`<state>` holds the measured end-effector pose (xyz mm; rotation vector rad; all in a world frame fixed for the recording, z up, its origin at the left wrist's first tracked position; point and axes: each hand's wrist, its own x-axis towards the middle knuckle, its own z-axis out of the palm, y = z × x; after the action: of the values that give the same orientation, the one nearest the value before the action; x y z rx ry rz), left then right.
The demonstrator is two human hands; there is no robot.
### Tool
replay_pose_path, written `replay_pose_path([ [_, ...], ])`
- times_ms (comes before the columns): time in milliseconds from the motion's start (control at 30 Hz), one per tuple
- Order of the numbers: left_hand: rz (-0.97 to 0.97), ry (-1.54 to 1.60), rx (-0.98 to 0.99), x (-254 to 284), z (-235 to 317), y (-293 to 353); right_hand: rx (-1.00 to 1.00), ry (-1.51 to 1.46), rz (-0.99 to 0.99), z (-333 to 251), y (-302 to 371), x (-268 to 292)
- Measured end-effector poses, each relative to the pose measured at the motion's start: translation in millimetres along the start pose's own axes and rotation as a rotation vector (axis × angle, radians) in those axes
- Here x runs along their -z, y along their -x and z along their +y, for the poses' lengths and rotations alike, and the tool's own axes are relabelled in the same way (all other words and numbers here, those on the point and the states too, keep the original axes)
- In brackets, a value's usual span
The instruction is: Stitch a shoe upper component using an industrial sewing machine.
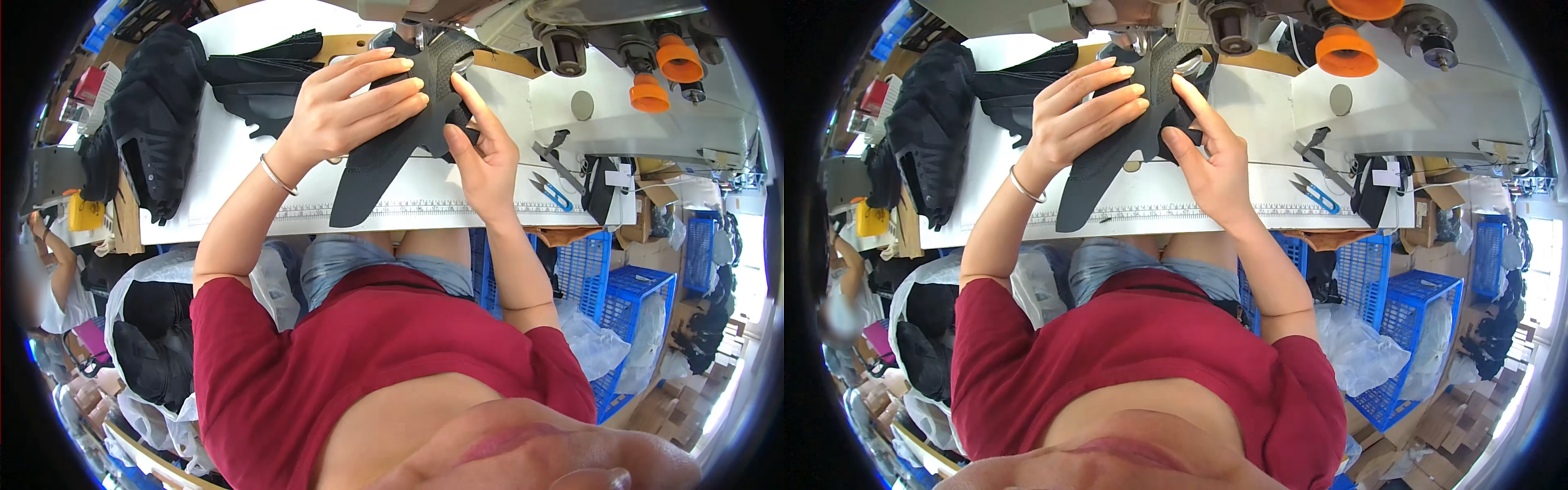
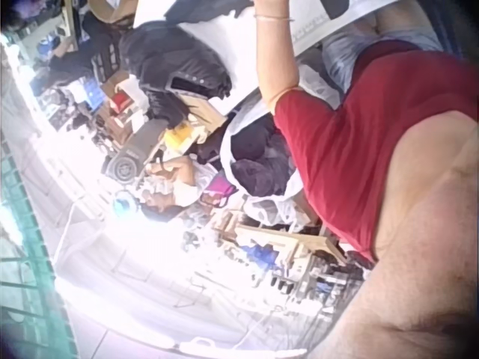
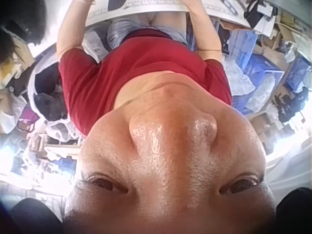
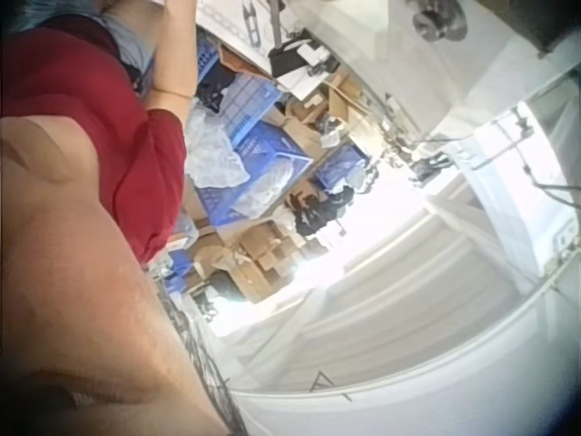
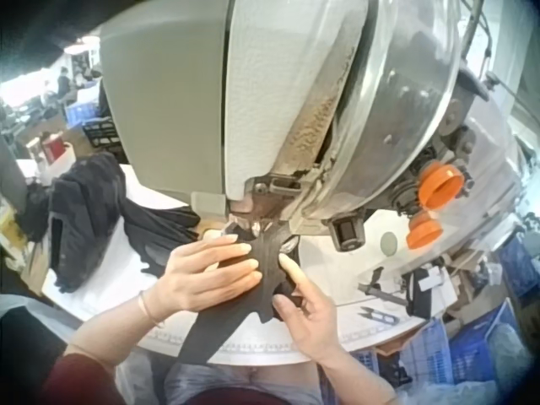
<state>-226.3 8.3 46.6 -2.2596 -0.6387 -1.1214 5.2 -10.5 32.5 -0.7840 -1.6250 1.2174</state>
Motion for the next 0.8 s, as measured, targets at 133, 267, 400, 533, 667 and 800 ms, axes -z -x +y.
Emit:
replay_pose_path([
  [133, 0.015, -0.010, -0.010, -3.0, -4.3, -0.8, 0.035, 0.040, 0.002, -1.0, -5.7, 1.3],
  [267, 0.024, -0.018, -0.009, -5.5, -7.8, -3.1, 0.099, 0.027, 0.010, 3.2, -11.6, 2.7],
  [400, 0.022, -0.035, -0.010, -6.1, -10.9, -3.9, 0.100, 0.008, 0.020, 3.7, -15.5, 2.2],
  [533, 0.011, -0.034, 0.014, -6.3, -13.3, -2.9, 0.128, 0.002, 0.026, 6.7, -19.6, 1.9],
  [667, 0.013, -0.022, 0.042, -8.6, -16.8, -2.5, 0.125, 0.014, 0.017, 5.0, -23.6, 2.1],
  [800, 0.031, -0.002, 0.043, -10.9, -22.2, -2.3, 0.098, -0.001, 0.020, 3.7, -26.9, 0.5],
])
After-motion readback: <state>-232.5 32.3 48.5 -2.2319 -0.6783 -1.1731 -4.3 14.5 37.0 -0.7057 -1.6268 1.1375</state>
